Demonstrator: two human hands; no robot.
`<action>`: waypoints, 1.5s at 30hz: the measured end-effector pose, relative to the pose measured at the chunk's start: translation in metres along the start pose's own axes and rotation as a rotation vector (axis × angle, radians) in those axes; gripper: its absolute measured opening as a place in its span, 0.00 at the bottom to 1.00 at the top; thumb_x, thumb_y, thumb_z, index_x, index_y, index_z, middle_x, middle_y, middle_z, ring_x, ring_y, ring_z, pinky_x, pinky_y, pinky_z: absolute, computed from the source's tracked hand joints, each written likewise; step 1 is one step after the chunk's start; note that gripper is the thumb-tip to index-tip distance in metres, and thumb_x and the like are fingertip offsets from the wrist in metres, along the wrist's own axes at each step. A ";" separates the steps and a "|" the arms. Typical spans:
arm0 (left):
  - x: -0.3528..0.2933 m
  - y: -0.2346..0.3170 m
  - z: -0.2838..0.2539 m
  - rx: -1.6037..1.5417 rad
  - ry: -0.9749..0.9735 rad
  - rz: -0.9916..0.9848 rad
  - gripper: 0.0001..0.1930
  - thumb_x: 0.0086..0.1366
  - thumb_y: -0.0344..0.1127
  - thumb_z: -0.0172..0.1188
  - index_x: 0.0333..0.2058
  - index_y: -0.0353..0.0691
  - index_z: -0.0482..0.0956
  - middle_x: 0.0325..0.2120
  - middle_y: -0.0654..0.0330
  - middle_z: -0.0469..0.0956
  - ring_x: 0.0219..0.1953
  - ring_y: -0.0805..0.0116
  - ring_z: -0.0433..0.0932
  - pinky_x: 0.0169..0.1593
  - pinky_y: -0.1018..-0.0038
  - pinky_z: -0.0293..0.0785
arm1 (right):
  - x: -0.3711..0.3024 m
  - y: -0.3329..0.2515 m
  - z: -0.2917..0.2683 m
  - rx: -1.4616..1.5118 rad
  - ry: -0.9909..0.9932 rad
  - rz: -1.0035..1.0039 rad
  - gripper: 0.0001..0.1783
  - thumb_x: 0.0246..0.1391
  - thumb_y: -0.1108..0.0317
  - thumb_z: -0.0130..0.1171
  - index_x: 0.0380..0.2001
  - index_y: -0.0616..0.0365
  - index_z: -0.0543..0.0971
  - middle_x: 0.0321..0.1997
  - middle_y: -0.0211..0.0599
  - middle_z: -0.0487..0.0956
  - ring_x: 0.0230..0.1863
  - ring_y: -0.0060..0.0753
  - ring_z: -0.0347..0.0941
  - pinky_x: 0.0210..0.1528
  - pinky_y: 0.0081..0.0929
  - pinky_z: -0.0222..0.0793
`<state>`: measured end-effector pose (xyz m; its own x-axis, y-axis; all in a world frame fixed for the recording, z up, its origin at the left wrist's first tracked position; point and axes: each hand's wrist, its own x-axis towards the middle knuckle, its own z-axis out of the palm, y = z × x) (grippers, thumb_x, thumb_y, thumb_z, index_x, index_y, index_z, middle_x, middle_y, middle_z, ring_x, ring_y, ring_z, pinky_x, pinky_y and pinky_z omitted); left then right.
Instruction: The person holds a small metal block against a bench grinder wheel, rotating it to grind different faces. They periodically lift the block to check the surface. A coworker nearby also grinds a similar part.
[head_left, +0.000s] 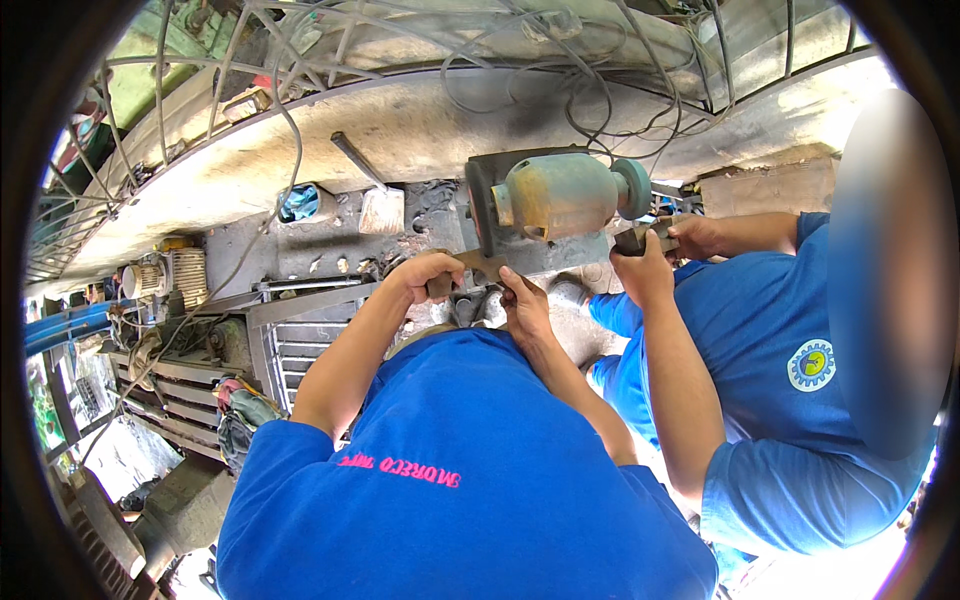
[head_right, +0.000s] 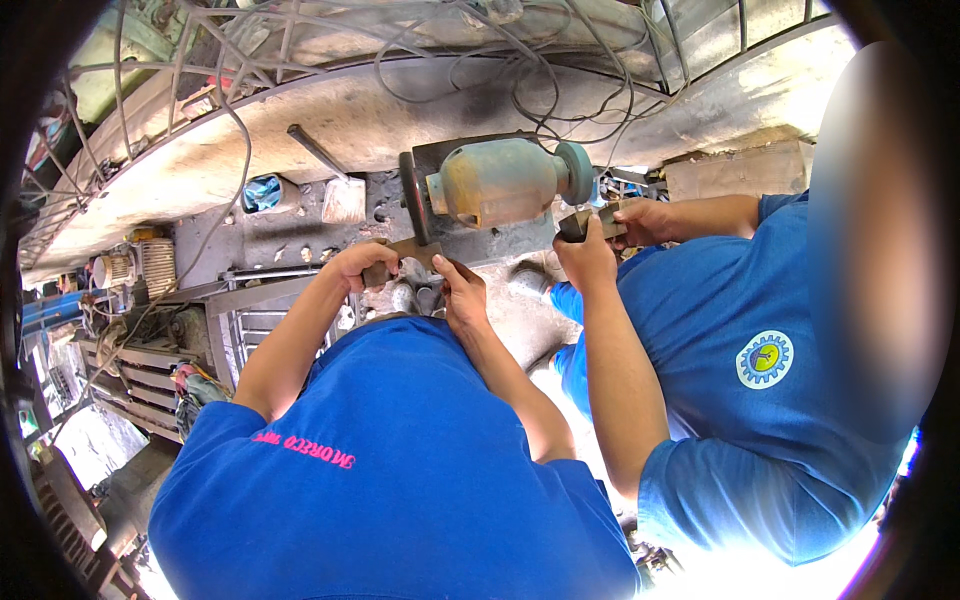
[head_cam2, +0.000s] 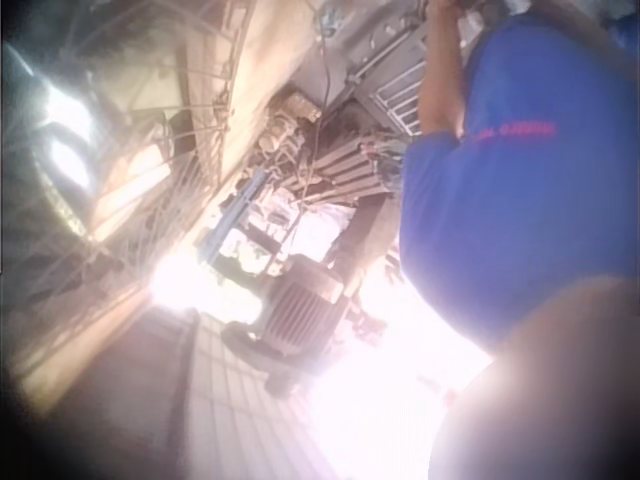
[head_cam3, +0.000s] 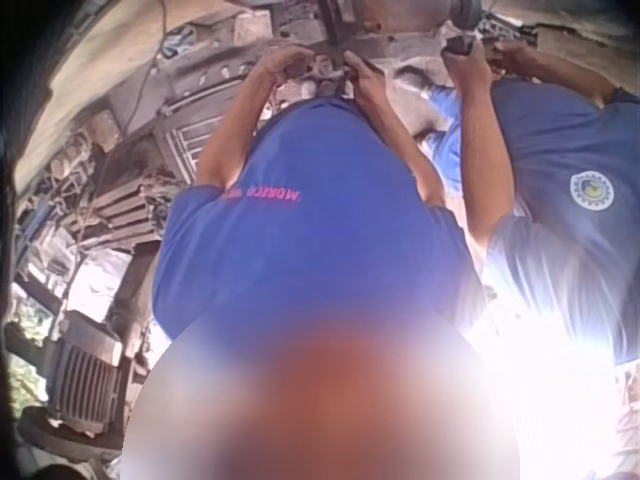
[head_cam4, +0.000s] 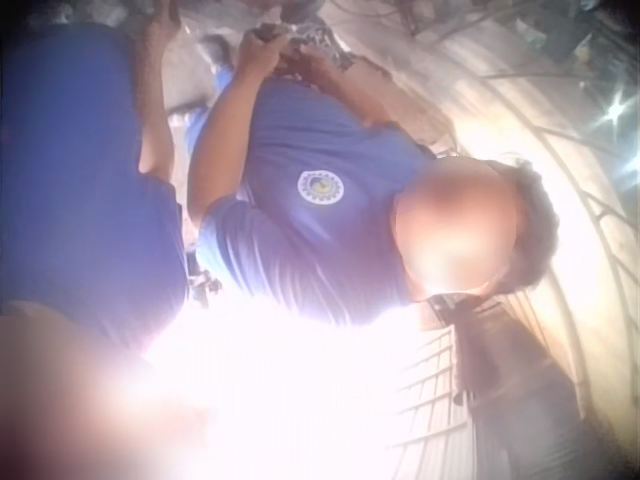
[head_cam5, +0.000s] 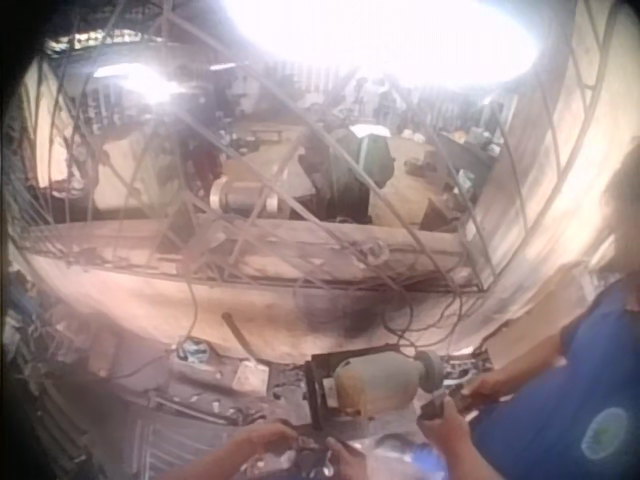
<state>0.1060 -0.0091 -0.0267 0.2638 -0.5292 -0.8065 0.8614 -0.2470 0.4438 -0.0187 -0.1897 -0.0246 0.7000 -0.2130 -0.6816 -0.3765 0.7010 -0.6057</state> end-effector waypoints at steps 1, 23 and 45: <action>0.000 0.000 0.000 -0.020 -0.010 0.000 0.06 0.44 0.31 0.64 0.17 0.42 0.75 0.12 0.61 0.71 0.09 0.68 0.65 0.14 0.71 0.60 | 0.000 0.000 0.001 0.008 -0.004 0.005 0.13 0.50 0.63 0.72 0.33 0.55 0.80 0.28 0.22 0.73 0.28 0.18 0.60 0.34 0.20 0.59; 0.005 -0.004 0.004 -0.043 0.036 -0.002 0.09 0.44 0.31 0.63 0.13 0.43 0.72 0.09 0.62 0.66 0.07 0.67 0.62 0.13 0.71 0.57 | 0.003 0.002 0.000 0.033 -0.012 -0.047 0.18 0.49 0.63 0.72 0.39 0.63 0.82 0.30 0.24 0.77 0.27 0.16 0.61 0.31 0.18 0.57; 0.004 -0.005 0.004 0.009 0.046 0.012 0.08 0.49 0.33 0.62 0.16 0.40 0.73 0.09 0.62 0.66 0.07 0.69 0.60 0.11 0.71 0.53 | 0.009 0.004 -0.003 -0.052 -0.023 -0.050 0.20 0.49 0.60 0.73 0.39 0.64 0.83 0.25 0.20 0.74 0.25 0.14 0.58 0.27 0.17 0.53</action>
<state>0.1008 -0.0127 -0.0305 0.2937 -0.4938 -0.8185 0.8545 -0.2481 0.4563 -0.0160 -0.1912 -0.0343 0.7325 -0.2303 -0.6406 -0.3716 0.6531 -0.6598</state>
